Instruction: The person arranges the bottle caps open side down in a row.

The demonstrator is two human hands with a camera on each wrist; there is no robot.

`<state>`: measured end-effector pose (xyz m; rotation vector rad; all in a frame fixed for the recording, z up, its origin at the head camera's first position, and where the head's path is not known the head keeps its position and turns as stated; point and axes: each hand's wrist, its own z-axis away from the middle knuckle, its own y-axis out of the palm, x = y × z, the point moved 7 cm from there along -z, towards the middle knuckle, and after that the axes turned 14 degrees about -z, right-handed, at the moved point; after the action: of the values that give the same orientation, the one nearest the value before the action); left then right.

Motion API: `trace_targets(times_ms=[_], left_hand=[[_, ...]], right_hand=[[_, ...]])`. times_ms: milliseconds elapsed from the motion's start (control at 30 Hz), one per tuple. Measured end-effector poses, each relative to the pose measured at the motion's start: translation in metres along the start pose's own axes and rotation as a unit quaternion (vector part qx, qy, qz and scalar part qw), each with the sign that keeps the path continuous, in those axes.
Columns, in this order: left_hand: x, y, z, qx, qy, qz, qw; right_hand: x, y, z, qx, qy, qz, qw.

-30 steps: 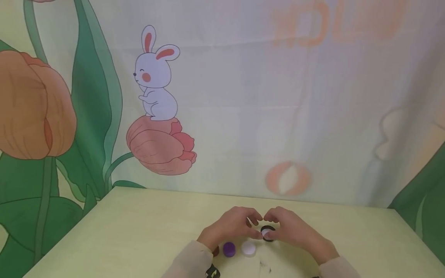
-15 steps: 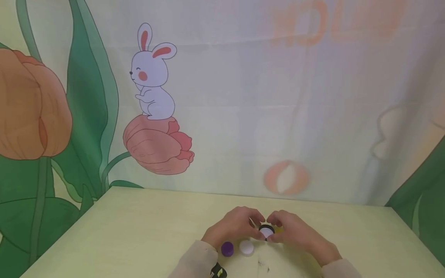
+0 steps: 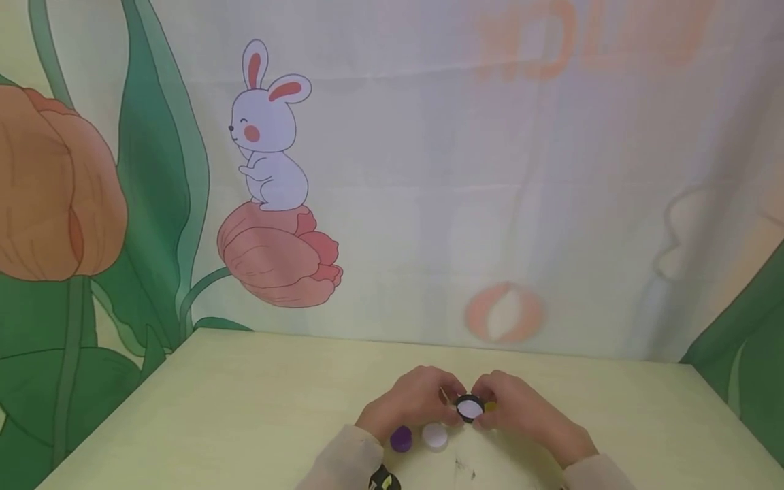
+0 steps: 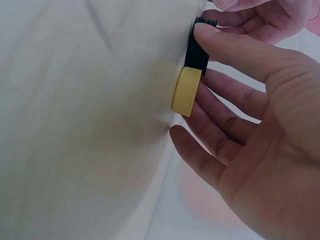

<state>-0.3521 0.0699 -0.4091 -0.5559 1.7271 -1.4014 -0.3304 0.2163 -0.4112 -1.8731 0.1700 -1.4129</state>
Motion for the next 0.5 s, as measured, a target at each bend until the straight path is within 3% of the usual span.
trace_targets(times_ms=[300,500], left_hand=[[0.0036,0.0028,0.0014,-0.006,0.007,0.005,0.9999],[0.0037,-0.0043,0.0028,-0.03,0.023,0.025,0.999]], right_hand=[[-0.0023,0.0023,-0.0003,0.002,-0.001,-0.014,0.9999],[0.0047,-0.0024,0.0012,-0.016,-0.015,-0.029,0.9993]])
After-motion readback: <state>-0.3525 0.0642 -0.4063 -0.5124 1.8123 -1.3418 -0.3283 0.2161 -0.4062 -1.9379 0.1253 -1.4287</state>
